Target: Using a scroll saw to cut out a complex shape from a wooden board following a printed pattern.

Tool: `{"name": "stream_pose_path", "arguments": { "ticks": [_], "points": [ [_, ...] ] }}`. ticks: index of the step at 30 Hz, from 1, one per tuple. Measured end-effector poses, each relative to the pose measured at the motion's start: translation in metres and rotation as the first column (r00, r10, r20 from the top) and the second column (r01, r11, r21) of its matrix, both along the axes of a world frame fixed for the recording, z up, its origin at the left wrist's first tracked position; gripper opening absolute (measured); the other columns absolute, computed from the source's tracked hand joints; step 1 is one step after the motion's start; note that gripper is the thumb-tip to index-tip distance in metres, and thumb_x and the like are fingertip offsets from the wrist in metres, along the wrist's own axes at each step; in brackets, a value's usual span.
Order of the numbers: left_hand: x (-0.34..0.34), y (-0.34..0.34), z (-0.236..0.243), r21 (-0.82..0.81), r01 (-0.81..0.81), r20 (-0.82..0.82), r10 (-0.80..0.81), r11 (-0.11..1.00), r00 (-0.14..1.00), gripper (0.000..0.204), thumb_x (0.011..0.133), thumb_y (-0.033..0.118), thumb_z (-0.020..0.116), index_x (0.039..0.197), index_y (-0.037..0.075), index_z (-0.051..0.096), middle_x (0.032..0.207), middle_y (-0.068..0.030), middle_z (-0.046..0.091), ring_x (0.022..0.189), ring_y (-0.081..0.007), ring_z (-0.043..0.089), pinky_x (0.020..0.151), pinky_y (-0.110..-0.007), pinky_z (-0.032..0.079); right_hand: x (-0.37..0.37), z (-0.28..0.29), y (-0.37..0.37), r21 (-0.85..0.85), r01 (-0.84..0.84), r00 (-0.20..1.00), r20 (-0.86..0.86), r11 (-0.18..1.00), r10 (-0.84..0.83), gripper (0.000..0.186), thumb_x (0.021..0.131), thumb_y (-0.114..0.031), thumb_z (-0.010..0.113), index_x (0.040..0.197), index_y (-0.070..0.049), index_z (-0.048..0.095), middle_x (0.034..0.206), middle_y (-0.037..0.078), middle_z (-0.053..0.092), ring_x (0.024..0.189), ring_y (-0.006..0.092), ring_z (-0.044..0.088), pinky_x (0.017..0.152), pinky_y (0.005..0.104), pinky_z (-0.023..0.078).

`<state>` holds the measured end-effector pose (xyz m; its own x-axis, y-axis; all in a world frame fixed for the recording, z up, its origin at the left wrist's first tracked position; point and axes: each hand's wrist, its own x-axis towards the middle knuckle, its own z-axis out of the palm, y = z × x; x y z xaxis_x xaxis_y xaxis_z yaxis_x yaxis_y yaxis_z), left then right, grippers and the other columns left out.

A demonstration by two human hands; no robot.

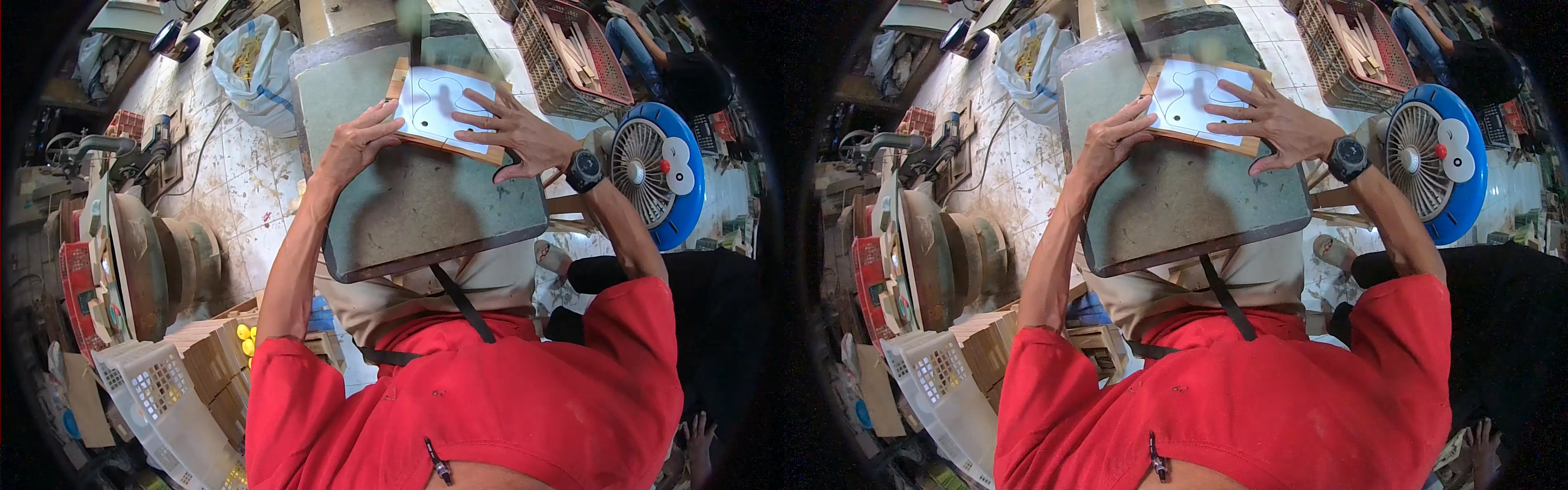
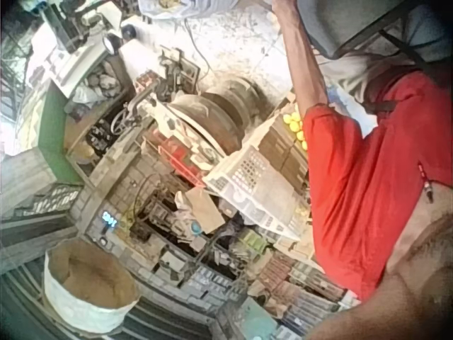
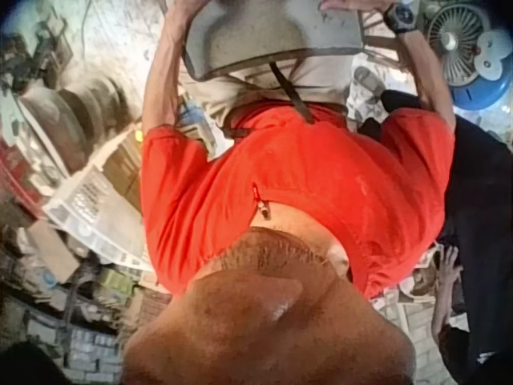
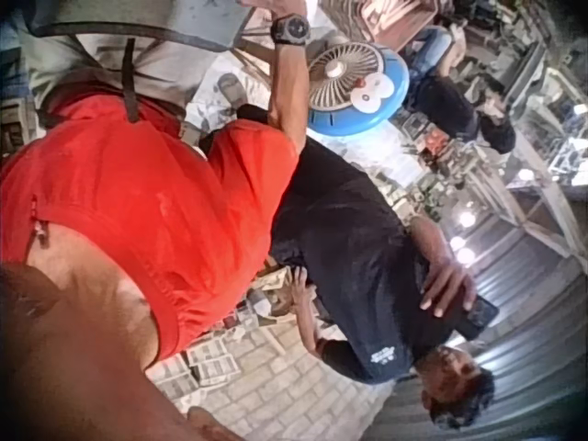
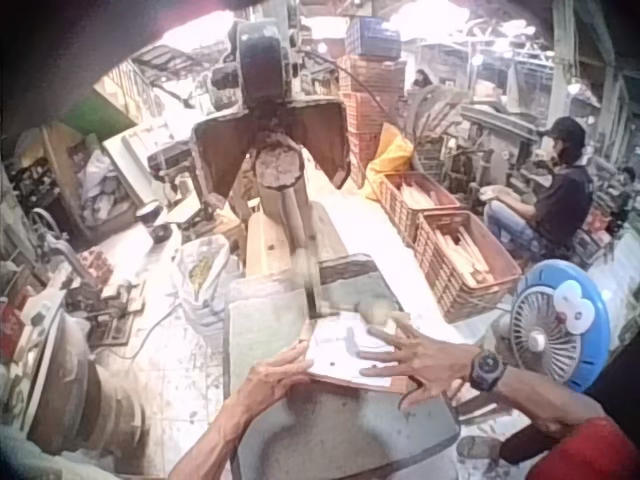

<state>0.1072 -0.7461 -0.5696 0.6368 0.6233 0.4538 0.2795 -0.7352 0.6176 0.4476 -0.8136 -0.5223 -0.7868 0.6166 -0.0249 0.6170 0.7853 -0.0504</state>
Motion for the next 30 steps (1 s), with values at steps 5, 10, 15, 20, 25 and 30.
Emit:
{"name": "stream_pose_path", "arguments": {
  "ticks": [5, 10, 15, 20, 25, 30],
  "points": [
    [0.001, 0.003, 0.000, -0.026, 0.043, 0.013, -0.042, 0.999, 0.999, 0.044, 0.081, 0.005, 0.079, 0.123, 0.016, 0.072, 0.139, -0.0103, 0.061, 0.131, -0.0292, 0.057, 0.106, -0.036, 0.051, -0.001, 0.005, 0.005, -0.098, -0.059, 0.998, 0.003, 0.993, 0.059, 0.099, 0.070, -0.071, 0.067, 0.156, -0.038, 0.031, 0.166, -0.007, 0.022, 0.155, 0.0262, 0.012, 0.127, 0.0591, 0.004],
    [0.004, 0.003, 0.003, -0.030, 0.052, 0.016, -0.051, 0.998, 0.999, 0.042, 0.081, 0.003, 0.078, 0.122, 0.015, 0.073, 0.139, -0.0103, 0.061, 0.130, -0.0284, 0.057, 0.105, -0.035, 0.051, -0.002, 0.003, 0.002, -0.119, -0.017, 0.999, 0.027, 0.993, 0.020, 0.099, 0.070, -0.064, 0.069, 0.157, -0.036, 0.030, 0.166, -0.006, 0.022, 0.155, 0.0268, 0.012, 0.127, 0.0593, 0.003],
    [0.002, 0.004, -0.001, 0.013, 0.024, 0.010, -0.024, 1.000, 1.000, 0.041, 0.082, 0.002, 0.077, 0.121, 0.014, 0.073, 0.137, -0.0106, 0.062, 0.129, -0.0278, 0.058, 0.105, -0.035, 0.051, -0.002, 0.000, 0.004, -0.095, -0.056, 0.998, -0.033, 0.994, 0.053, 0.097, 0.072, -0.062, 0.069, 0.157, -0.034, 0.031, 0.166, -0.005, 0.023, 0.155, 0.0283, 0.012, 0.126, 0.0620, 0.003],
    [0.003, 0.006, 0.000, 0.000, 0.029, -0.007, -0.029, 1.000, 1.000, 0.038, 0.085, 0.003, 0.074, 0.121, 0.015, 0.072, 0.138, -0.0097, 0.061, 0.131, -0.0318, 0.056, 0.106, -0.039, 0.051, -0.003, -0.007, -0.004, -0.045, -0.051, 0.998, -0.040, 0.998, 0.049, 0.090, 0.079, -0.070, 0.058, 0.156, -0.032, 0.033, 0.166, -0.001, 0.025, 0.155, 0.0311, 0.013, 0.125, 0.0627, 0.004],
    [0.004, 0.004, 0.004, -0.005, 0.037, -0.003, -0.037, 0.999, 0.999, 0.035, 0.086, 0.003, 0.072, 0.119, 0.012, 0.073, 0.136, -0.0106, 0.063, 0.130, -0.0314, 0.057, 0.106, -0.038, 0.051, -0.012, -0.011, -0.018, -0.004, 0.003, 0.996, -0.085, 1.000, -0.003, 0.080, 0.089, -0.075, 0.043, 0.155, -0.030, 0.038, 0.166, 0.000, 0.025, 0.154, 0.0331, 0.015, 0.122, 0.0664, 0.006],
    [0.006, 0.000, 0.000, 0.079, -0.004, -0.039, 0.007, 0.997, 0.999, 0.035, 0.088, 0.005, 0.072, 0.122, 0.008, 0.070, 0.137, -0.0115, 0.062, 0.127, -0.0335, 0.058, 0.106, -0.041, 0.051, -0.018, -0.012, -0.026, 0.017, 0.037, 0.997, -0.066, 0.999, -0.036, 0.079, 0.089, -0.074, 0.045, 0.155, -0.030, 0.037, 0.166, 0.000, 0.025, 0.154, 0.0332, 0.015, 0.122, 0.0666, 0.006]
  ]
}}
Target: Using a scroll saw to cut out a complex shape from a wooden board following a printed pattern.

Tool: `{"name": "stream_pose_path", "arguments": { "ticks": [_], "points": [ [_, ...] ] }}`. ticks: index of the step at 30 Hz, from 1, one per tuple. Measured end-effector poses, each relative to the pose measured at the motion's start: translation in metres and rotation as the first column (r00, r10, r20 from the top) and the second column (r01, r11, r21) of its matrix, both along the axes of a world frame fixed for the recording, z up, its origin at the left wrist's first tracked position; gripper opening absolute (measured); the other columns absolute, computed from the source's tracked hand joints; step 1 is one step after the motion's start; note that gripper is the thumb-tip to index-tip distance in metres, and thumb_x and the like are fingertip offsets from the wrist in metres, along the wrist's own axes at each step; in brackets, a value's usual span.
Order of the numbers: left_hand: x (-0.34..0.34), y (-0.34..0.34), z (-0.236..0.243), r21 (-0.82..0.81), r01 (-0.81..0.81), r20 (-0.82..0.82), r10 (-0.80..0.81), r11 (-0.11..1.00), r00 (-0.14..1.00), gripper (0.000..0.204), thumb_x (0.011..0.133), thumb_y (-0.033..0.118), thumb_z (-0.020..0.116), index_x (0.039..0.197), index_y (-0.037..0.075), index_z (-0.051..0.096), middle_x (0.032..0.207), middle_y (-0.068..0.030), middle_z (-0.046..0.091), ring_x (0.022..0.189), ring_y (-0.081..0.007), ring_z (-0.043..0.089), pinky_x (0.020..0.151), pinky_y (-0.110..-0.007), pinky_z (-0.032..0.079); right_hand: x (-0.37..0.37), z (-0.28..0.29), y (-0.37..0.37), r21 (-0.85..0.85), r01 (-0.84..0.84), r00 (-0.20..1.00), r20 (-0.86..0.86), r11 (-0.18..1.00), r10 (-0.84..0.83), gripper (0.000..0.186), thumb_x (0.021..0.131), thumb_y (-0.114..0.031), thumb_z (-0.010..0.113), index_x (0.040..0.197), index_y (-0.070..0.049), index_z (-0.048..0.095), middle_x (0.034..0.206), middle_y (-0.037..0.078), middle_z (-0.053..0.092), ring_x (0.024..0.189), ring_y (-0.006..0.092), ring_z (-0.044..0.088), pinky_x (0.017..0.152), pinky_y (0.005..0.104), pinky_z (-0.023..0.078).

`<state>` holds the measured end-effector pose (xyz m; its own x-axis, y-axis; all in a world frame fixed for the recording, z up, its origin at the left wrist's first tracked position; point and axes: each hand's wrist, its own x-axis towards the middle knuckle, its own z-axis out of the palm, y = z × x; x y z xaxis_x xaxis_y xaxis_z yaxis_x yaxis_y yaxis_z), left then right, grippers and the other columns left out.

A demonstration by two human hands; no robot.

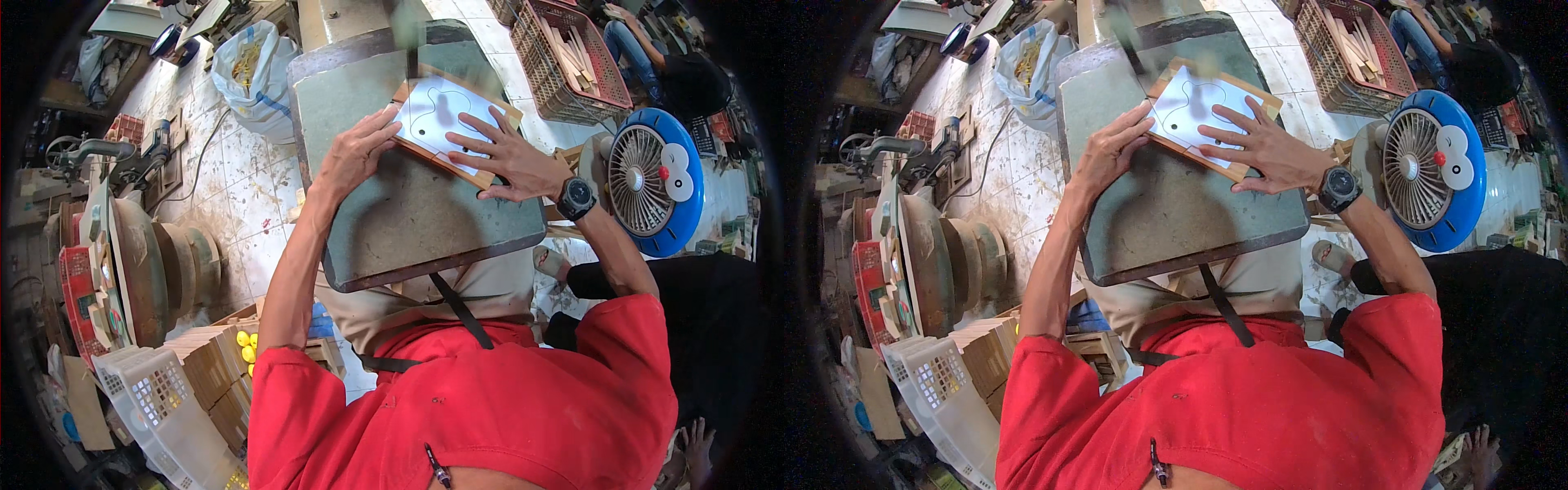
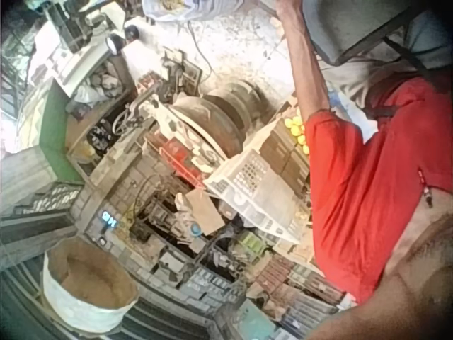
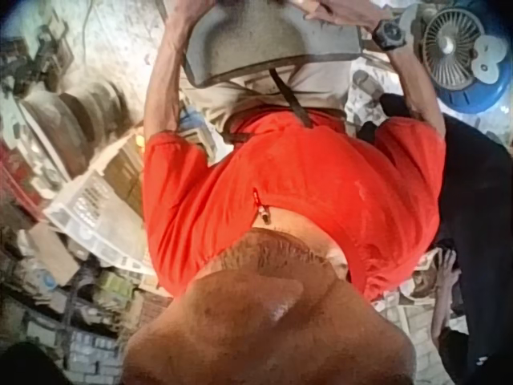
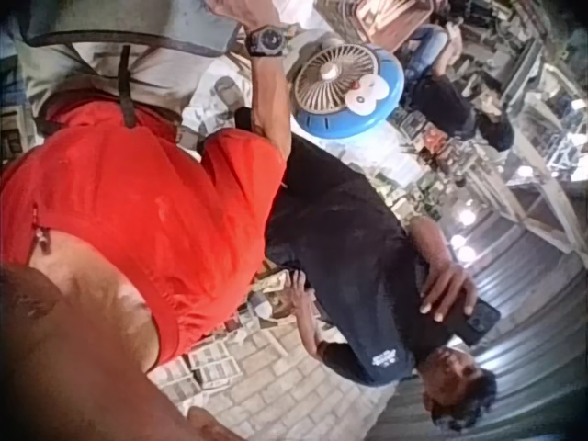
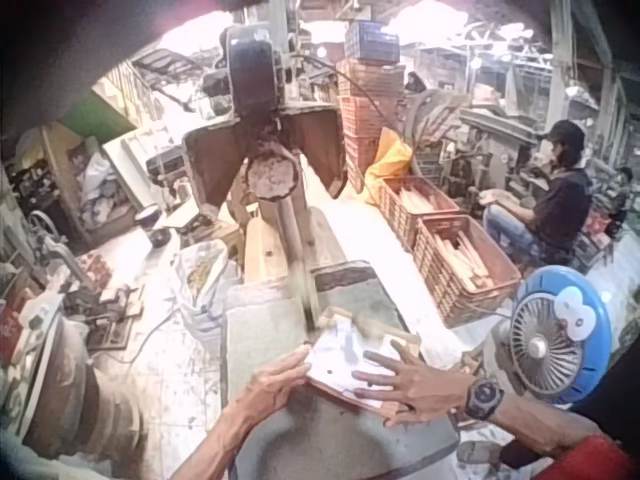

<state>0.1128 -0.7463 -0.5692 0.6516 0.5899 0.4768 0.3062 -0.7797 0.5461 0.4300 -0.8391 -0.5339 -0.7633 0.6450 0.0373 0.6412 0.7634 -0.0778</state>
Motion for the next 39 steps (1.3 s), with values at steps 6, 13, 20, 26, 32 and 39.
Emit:
{"name": "stream_pose_path", "arguments": {
  "ticks": [6, 13, 20, 26, 32, 39],
  "points": [
    [0.017, -0.031, 0.004, 0.012, -0.223, -0.051, 0.223, 0.975, 0.973, 0.057, 0.084, 0.034, 0.077, 0.130, 0.003, 0.063, 0.143, -0.0252, 0.053, 0.133, -0.0430, 0.051, 0.111, -0.051, 0.041, -0.008, -0.001, -0.011, 0.028, 0.061, 0.998, 0.004, 0.998, -0.062, 0.079, 0.090, -0.071, 0.048, 0.156, -0.029, 0.036, 0.166, 0.000, 0.025, 0.154, 0.0326, 0.015, 0.122, 0.0659, 0.006],
    [0.050, -0.057, -0.004, 0.028, -0.492, -0.182, 0.488, 0.870, 0.854, 0.094, 0.083, 0.062, 0.071, 0.143, -0.006, 0.046, 0.154, -0.0302, 0.037, 0.142, -0.0485, 0.037, 0.117, -0.056, 0.028, -0.021, 0.001, -0.020, 0.048, 0.138, 0.990, -0.036, 0.989, -0.136, 0.077, 0.092, -0.065, 0.052, 0.156, -0.026, 0.036, 0.166, 0.000, 0.026, 0.153, 0.0331, 0.019, 0.122, 0.0653, 0.008],
    [0.044, -0.047, -0.003, -0.045, -0.411, -0.157, 0.400, 0.910, 0.903, 0.097, 0.083, 0.062, 0.071, 0.146, -0.007, 0.042, 0.157, -0.0294, 0.032, 0.146, -0.0468, 0.031, 0.119, -0.055, 0.025, -0.029, 0.001, -0.030, 0.087, 0.185, 0.983, 0.001, 0.979, -0.186, 0.077, 0.093, -0.065, 0.050, 0.156, -0.025, 0.036, 0.165, 0.001, 0.028, 0.152, 0.0343, 0.020, 0.121, 0.0631, 0.010],
    [0.035, -0.041, 0.004, -0.100, -0.319, -0.200, 0.295, 0.943, 0.935, 0.102, 0.082, 0.063, 0.072, 0.148, -0.007, 0.039, 0.158, -0.0292, 0.029, 0.147, -0.0456, 0.029, 0.120, -0.053, 0.025, -0.022, 0.007, -0.020, -0.025, 0.154, 0.978, -0.138, 0.988, -0.156, 0.096, 0.084, -0.072, 0.057, 0.155, -0.011, 0.035, 0.163, 0.007, 0.030, 0.150, 0.0352, 0.024, 0.120, 0.0651, 0.015],
    [0.031, -0.032, 0.008, -0.077, -0.262, -0.198, 0.243, 0.962, 0.950, 0.103, 0.081, 0.062, 0.073, 0.150, -0.005, 0.036, 0.159, -0.0273, 0.030, 0.147, -0.0454, 0.029, 0.120, -0.052, 0.026, -0.020, 0.017, 0.016, -0.024, -0.065, 0.997, 0.032, 0.998, 0.066, 0.106, 0.082, -0.080, 0.049, 0.156, -0.006, 0.030, 0.165, 0.010, 0.026, 0.153, 0.0334, 0.021, 0.123, 0.0620, 0.008],
    [0.023, -0.042, 0.004, -0.075, -0.235, -0.202, 0.216, 0.969, 0.955, 0.098, 0.083, 0.056, 0.074, 0.149, -0.005, 0.037, 0.159, -0.0273, 0.029, 0.147, -0.0450, 0.029, 0.120, -0.052, 0.026, -0.036, 0.010, 0.000, 0.022, 0.017, 0.999, -0.029, 1.000, -0.016, 0.104, 0.083, -0.076, 0.054, 0.156, -0.006, 0.030, 0.164, 0.011, 0.027, 0.152, 0.0344, 0.021, 0.122, 0.0627, 0.010]
  ]
}}
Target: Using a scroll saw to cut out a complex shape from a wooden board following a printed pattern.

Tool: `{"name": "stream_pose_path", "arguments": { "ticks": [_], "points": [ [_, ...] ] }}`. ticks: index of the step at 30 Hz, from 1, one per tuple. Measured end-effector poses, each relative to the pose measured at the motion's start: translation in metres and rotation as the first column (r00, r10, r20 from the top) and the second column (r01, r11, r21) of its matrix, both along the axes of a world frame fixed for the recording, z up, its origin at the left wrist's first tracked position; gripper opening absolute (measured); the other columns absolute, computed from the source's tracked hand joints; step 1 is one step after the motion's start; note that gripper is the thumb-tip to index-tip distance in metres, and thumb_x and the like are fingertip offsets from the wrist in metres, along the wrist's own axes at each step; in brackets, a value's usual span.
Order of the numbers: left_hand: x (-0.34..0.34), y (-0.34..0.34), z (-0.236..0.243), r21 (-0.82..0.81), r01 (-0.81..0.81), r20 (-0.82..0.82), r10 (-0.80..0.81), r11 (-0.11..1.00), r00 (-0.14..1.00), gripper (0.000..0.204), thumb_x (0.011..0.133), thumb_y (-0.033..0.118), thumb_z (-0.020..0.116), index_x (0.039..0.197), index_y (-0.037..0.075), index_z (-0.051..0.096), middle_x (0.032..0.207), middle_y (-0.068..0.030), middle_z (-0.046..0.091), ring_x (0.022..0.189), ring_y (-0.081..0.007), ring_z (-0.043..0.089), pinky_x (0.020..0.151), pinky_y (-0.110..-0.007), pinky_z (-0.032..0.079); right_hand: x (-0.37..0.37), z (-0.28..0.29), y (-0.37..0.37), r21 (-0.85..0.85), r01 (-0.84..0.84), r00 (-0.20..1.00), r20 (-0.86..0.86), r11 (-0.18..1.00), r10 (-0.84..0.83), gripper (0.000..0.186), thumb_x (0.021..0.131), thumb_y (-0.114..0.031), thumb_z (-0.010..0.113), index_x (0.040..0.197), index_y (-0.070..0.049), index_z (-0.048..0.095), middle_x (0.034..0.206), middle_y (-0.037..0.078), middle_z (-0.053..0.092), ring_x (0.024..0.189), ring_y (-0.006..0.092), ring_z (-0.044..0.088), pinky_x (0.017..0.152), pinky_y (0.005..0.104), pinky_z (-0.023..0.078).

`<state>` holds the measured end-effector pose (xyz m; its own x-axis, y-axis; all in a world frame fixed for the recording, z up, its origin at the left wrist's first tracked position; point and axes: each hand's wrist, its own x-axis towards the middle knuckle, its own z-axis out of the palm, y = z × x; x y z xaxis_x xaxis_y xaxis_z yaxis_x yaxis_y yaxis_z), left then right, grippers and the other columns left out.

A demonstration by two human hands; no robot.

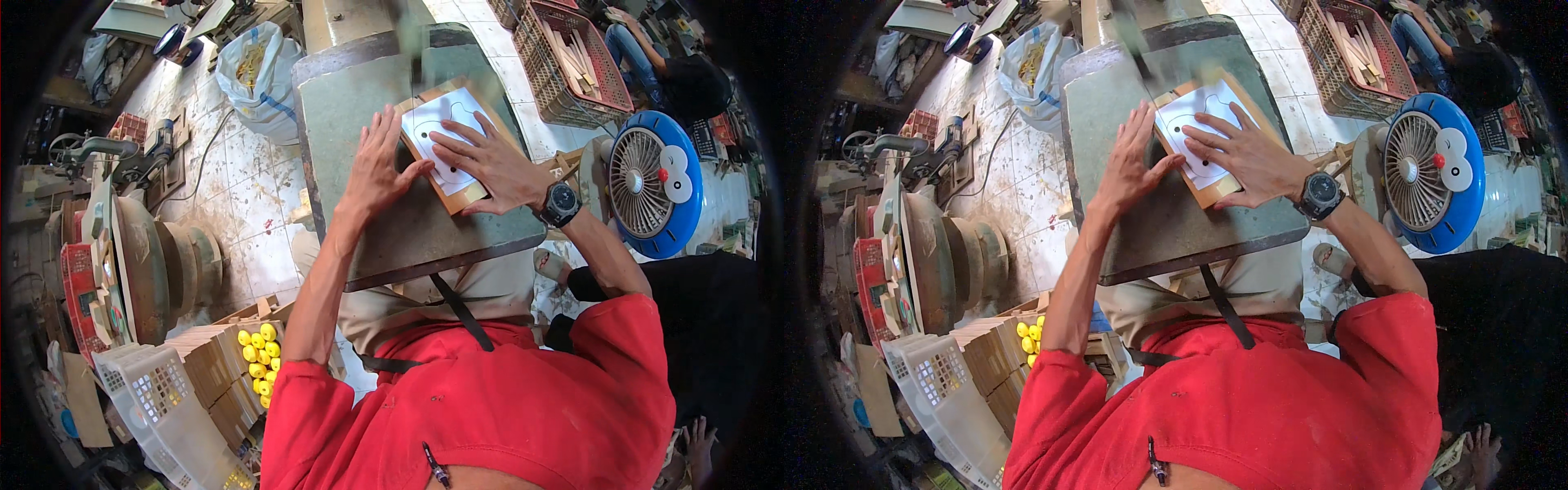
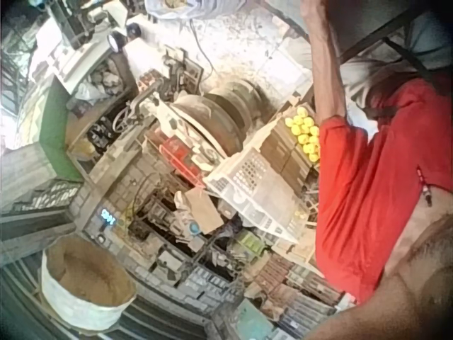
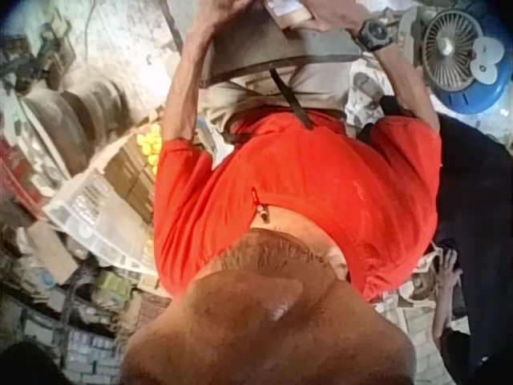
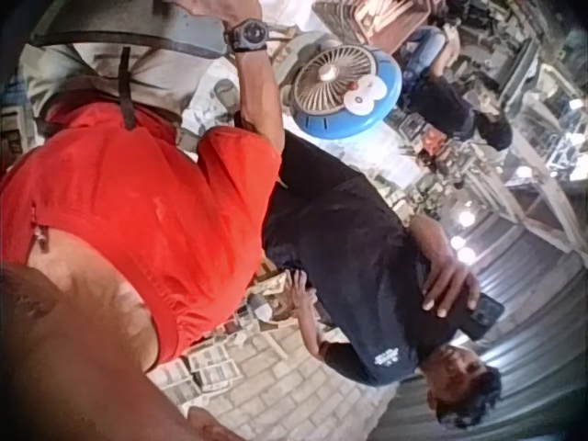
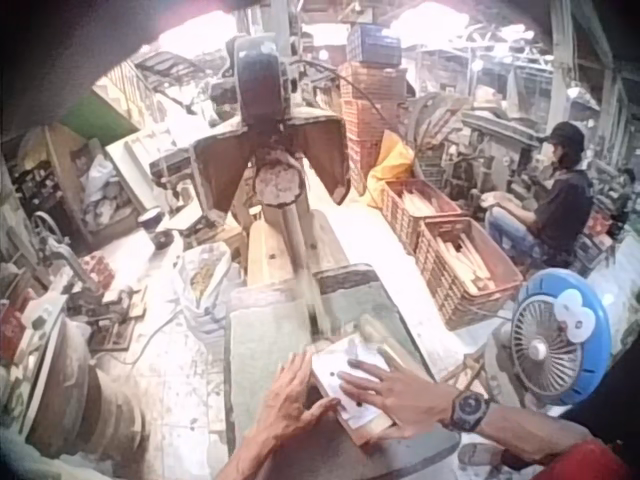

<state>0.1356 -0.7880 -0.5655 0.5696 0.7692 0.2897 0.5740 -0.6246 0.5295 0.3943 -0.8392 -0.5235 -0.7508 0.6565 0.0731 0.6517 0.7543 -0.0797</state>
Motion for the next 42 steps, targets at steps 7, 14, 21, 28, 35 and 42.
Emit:
{"name": "stream_pose_path", "arguments": {
  "ticks": [7, 14, 21, 28, 35, 42],
  "points": [
    [0.008, -0.079, 0.013, -0.001, 0.050, 0.092, -0.050, 0.999, 0.995, 0.104, 0.080, 0.054, 0.077, 0.148, -0.011, 0.033, 0.158, -0.0296, 0.030, 0.146, -0.0424, 0.033, 0.118, -0.054, 0.029, -0.010, -0.006, -0.015, -0.001, 0.126, 0.990, -0.063, 0.992, -0.126, 0.100, 0.081, -0.066, 0.063, 0.153, -0.003, 0.035, 0.163, 0.011, 0.028, 0.151, 0.0329, 0.023, 0.119, 0.0665, 0.016],
    [-0.002, -0.067, 0.004, 0.033, 0.058, 0.036, -0.060, 0.998, 0.998, 0.102, 0.080, 0.051, 0.079, 0.146, -0.014, 0.035, 0.158, -0.0273, 0.030, 0.144, -0.0381, 0.038, 0.118, -0.052, 0.031, -0.021, -0.009, -0.021, 0.024, 0.172, 0.983, -0.074, 0.985, -0.170, 0.100, 0.081, -0.063, 0.065, 0.153, -0.001, 0.035, 0.163, 0.011, 0.030, 0.150, 0.0337, 0.024, 0.117, 0.0666, 0.019],
    [-0.005, -0.059, 0.014, 0.014, 0.104, 0.016, -0.104, 0.994, 0.994, 0.101, 0.080, 0.050, 0.078, 0.148, -0.012, 0.035, 0.160, -0.0216, 0.029, 0.146, -0.0350, 0.036, 0.118, -0.053, 0.031, -0.023, -0.010, -0.023, 0.030, 0.195, 0.977, -0.097, 0.980, -0.191, 0.097, 0.079, -0.063, 0.066, 0.151, -0.003, 0.040, 0.161, 0.011, 0.033, 0.150, 0.0338, 0.026, 0.116, 0.0670, 0.021],
    [-0.009, -0.056, 0.013, 0.010, 0.112, 0.011, -0.112, 0.994, 0.994, 0.101, 0.080, 0.051, 0.078, 0.149, -0.009, 0.037, 0.159, -0.0216, 0.031, 0.146, -0.0345, 0.037, 0.118, -0.053, 0.030, -0.027, -0.012, -0.025, 0.051, 0.214, 0.973, -0.097, 0.975, -0.208, 0.095, 0.082, -0.068, 0.062, 0.150, -0.006, 0.043, 0.160, 0.011, 0.035, 0.148, 0.0330, 0.028, 0.114, 0.0690, 0.022],
    [-0.010, -0.055, 0.011, 0.011, 0.120, 0.027, -0.121, 0.993, 0.992, 0.100, 0.080, 0.053, 0.078, 0.147, -0.011, 0.039, 0.158, -0.0223, 0.033, 0.145, -0.0357, 0.037, 0.118, -0.052, 0.031, -0.027, -0.017, -0.023, 0.065, 0.215, 0.973, -0.093, 0.974, -0.209, 0.095, 0.082, -0.069, 0.062, 0.150, -0.006, 0.043, 0.160, 0.011, 0.035, 0.149, 0.0332, 0.027, 0.115, 0.0683, 0.022],
    [-0.010, -0.053, 0.010, 0.041, 0.121, 0.026, -0.122, 0.992, 0.992, 0.100, 0.080, 0.054, 0.077, 0.147, -0.011, 0.039, 0.156, -0.0221, 0.035, 0.144, -0.0358, 0.039, 0.118, -0.053, 0.031, -0.025, -0.015, -0.021, 0.060, 0.209, 0.975, -0.086, 0.976, -0.203, 0.096, 0.081, -0.070, 0.063, 0.150, -0.006, 0.042, 0.160, 0.011, 0.035, 0.149, 0.0325, 0.028, 0.116, 0.0673, 0.021]
  ]
}}
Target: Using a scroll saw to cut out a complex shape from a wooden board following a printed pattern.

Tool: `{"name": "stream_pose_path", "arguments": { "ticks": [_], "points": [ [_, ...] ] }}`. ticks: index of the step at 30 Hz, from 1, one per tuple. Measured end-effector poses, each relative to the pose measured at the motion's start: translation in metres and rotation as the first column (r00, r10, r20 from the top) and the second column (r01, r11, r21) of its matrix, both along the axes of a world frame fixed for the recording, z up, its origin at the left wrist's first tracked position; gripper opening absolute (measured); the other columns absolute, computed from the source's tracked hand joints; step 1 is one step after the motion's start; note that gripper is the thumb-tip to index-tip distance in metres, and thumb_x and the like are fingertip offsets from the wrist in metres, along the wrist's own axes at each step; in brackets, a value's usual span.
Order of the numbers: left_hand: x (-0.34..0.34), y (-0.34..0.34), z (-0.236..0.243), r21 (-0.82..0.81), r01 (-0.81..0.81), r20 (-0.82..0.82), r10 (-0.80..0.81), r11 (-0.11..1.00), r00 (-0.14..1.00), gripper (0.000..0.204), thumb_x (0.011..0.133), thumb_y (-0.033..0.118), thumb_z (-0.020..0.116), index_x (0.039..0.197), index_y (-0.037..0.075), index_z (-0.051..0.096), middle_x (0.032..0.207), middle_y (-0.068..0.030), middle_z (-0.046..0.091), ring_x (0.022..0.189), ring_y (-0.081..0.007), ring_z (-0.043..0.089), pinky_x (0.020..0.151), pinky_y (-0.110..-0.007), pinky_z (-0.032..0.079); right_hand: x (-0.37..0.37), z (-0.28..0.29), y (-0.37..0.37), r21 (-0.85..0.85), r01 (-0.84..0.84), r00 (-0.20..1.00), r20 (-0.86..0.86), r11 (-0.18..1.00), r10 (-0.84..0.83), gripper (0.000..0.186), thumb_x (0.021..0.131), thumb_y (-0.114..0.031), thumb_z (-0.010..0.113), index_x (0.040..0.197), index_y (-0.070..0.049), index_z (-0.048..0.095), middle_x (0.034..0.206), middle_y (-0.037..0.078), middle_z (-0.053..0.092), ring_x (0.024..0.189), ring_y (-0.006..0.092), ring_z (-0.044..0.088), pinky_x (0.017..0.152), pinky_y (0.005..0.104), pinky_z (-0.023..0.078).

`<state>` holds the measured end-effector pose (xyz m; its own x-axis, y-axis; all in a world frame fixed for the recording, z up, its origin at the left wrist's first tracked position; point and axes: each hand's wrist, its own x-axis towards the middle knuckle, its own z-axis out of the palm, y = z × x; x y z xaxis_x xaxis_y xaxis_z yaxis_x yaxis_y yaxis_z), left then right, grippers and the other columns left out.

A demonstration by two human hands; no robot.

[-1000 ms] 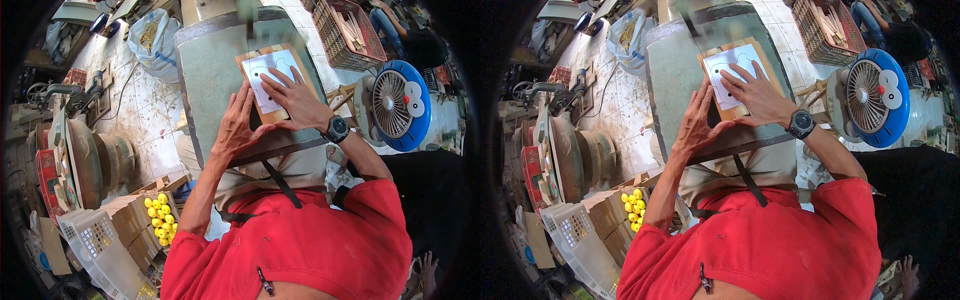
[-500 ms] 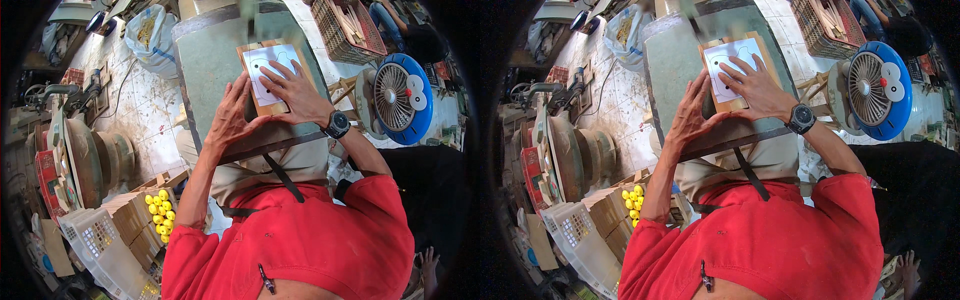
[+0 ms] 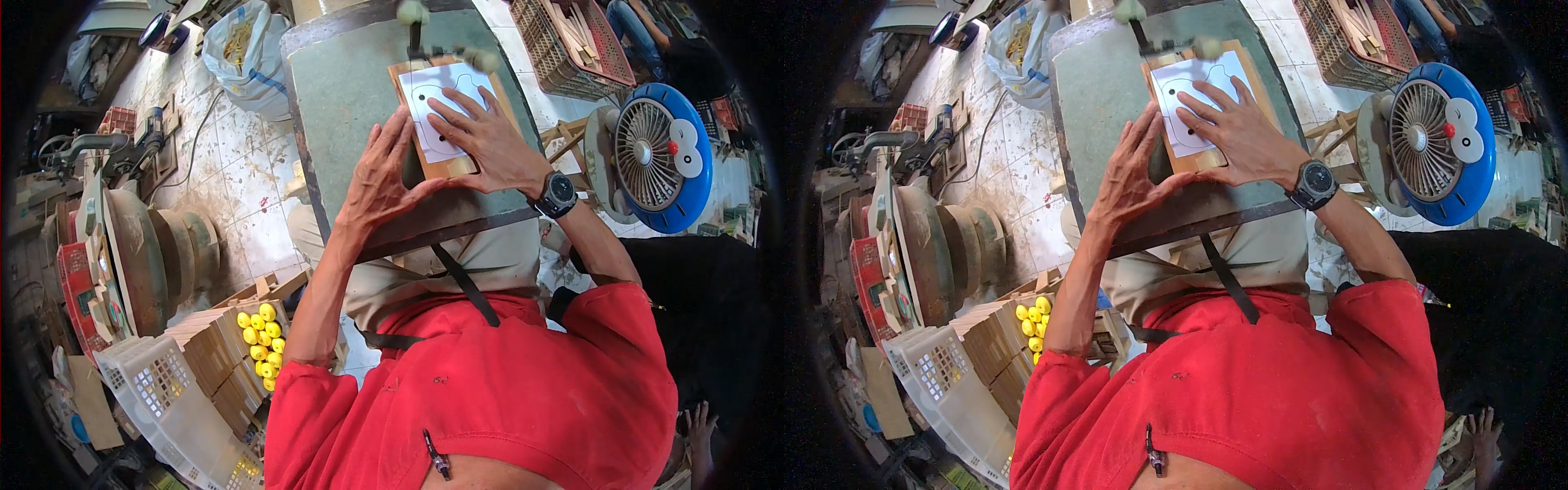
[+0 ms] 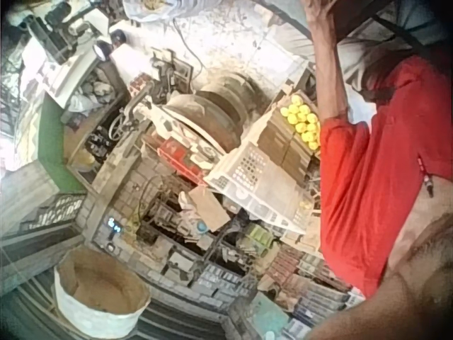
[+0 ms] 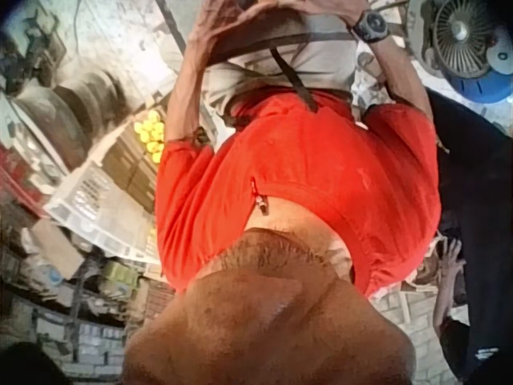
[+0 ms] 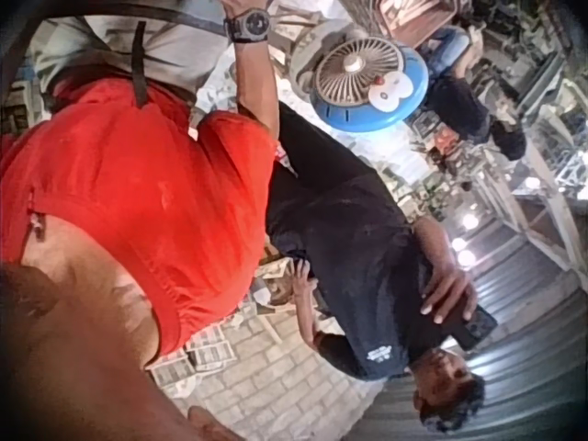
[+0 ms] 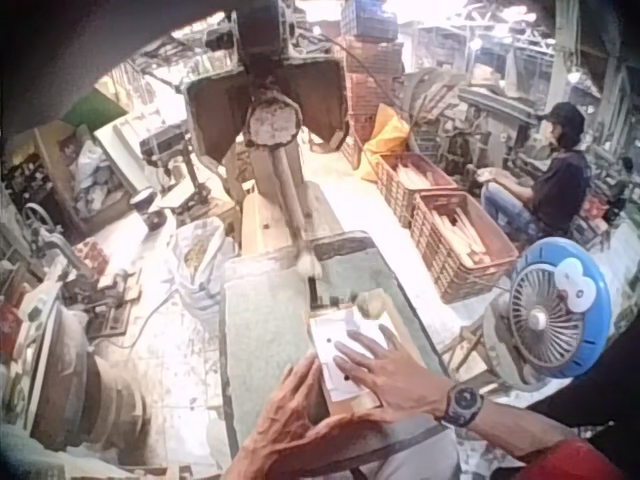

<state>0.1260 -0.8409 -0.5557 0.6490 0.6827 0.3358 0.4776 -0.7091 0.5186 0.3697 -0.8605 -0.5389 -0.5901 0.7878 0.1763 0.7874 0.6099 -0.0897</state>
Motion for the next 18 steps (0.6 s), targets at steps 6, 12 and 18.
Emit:
{"name": "stream_pose_path", "arguments": {
  "ticks": [6, 12, 18],
  "points": [
    [0.0005, 0.0012, 0.0040, -0.026, 0.002, -0.005, -0.002, 1.000, 1.000, 0.100, 0.081, 0.054, 0.077, 0.148, -0.009, 0.037, 0.157, -0.0208, 0.034, 0.144, -0.0357, 0.038, 0.118, -0.054, 0.031, -0.0004, -0.0007, 0.0012, 0.005, 0.005, 1.000, -0.002, 1.000, -0.005, 0.097, 0.081, -0.071, 0.063, 0.151, -0.008, 0.042, 0.160, 0.010, 0.035, 0.149, 0.0311, 0.027, 0.117, 0.0656, 0.020],
    [0.0006, 0.0020, 0.0029, -0.021, 0.002, -0.004, -0.002, 1.000, 1.000, 0.100, 0.081, 0.054, 0.076, 0.148, -0.009, 0.037, 0.157, -0.0202, 0.034, 0.144, -0.0350, 0.039, 0.118, -0.053, 0.031, -0.0004, 0.0006, 0.0012, -0.006, 0.013, 1.000, 0.029, 1.000, -0.013, 0.097, 0.082, -0.072, 0.062, 0.151, -0.008, 0.041, 0.160, 0.010, 0.035, 0.150, 0.0311, 0.026, 0.118, 0.0656, 0.020],
    [-0.0012, 0.0038, 0.0003, -0.014, 0.008, 0.001, -0.008, 1.000, 1.000, 0.100, 0.081, 0.055, 0.076, 0.148, -0.009, 0.037, 0.157, -0.0206, 0.035, 0.144, -0.0352, 0.039, 0.118, -0.052, 0.031, -0.0012, -0.0006, 0.0026, 0.003, 0.007, 1.000, 0.018, 1.000, -0.007, 0.096, 0.082, -0.071, 0.062, 0.151, -0.008, 0.041, 0.160, 0.010, 0.034, 0.150, 0.0316, 0.026, 0.117, 0.0660, 0.021]
  ]
}}
